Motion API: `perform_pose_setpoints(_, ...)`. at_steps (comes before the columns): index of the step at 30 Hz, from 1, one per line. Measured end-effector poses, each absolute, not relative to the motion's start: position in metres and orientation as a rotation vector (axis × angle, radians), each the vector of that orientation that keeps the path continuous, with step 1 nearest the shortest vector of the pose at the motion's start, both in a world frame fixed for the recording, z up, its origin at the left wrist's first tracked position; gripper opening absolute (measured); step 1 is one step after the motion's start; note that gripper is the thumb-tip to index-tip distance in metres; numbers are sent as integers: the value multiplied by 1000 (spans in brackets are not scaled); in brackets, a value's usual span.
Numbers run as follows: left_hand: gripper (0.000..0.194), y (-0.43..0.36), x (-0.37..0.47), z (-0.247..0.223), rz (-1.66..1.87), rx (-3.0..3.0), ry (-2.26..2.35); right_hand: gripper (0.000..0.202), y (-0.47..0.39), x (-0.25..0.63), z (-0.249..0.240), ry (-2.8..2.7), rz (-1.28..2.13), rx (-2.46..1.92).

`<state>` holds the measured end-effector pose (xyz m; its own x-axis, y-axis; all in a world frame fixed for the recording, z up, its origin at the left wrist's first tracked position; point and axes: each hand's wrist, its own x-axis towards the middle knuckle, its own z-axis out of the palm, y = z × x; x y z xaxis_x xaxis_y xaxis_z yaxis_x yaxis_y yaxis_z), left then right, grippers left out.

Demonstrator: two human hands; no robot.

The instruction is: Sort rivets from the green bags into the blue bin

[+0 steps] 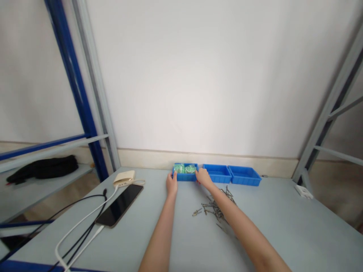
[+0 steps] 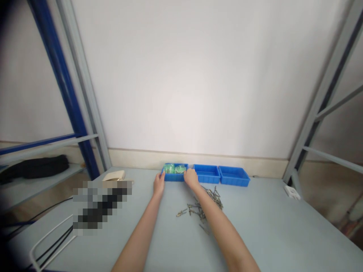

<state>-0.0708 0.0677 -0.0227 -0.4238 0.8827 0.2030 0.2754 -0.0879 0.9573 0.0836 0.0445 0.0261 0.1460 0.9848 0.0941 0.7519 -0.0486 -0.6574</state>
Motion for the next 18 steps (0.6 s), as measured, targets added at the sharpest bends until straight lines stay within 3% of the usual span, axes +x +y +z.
perform_pose_setpoints(5,11,65,-76,-19,1711,1126,1687,23,41,78,12,-1549,804,-1681)
perform_pose_setpoints(11,17,41,-57,2,1902,1197,1527,22,27,92,-2,-1376,1026,-1448)
perform_pose_setpoints(15,20,7,-36,19,2255,1542,1207,22,11,111,-8,-1268,1125,-1297)
perform_pose_setpoints(18,25,-12,-26,21,2181,2082,978,36,-7,124,-10,-1028,1289,-1007)
